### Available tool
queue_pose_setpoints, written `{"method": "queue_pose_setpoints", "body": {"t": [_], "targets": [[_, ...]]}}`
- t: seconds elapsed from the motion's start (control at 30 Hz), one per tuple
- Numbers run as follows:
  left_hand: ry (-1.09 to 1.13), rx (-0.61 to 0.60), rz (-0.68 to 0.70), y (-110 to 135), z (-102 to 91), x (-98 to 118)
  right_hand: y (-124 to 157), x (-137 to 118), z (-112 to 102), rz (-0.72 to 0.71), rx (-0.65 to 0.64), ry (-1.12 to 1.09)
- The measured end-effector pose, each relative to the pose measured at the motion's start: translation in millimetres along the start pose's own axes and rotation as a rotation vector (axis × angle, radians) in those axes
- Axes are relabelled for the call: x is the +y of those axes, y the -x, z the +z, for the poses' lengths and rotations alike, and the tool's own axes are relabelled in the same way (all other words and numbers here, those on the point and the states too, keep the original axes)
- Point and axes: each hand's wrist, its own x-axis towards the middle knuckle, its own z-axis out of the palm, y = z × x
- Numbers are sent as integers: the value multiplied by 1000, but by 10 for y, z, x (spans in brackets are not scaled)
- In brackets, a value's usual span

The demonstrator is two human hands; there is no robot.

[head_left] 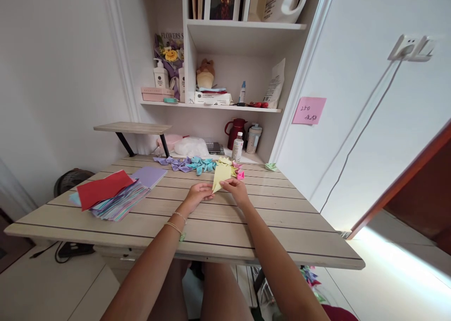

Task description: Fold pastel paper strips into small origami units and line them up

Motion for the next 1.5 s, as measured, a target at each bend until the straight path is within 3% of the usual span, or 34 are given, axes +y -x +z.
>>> {"method": "queue_pose_setpoints", "body": {"t": [0.17,0.37,0.73,1.0,1.3,1.5], "targets": [[-63,31,68,-53,-20,-60,16,-27,-15,7,-119,74],[-10,-25,116,-29,17,-38,-16,62,-4,81,72,-40],[42,-54,52,16,77,3,-17,119,-5,77,223,30],[13,-37,9,1,56,-15,-16,112,4,28,213,128],[-55,-42,43,-55,29,-115,6,119,69,44,183,-72],[-74,-35,80,-71,23,-127,0,143,67,52,202,-70]]}}
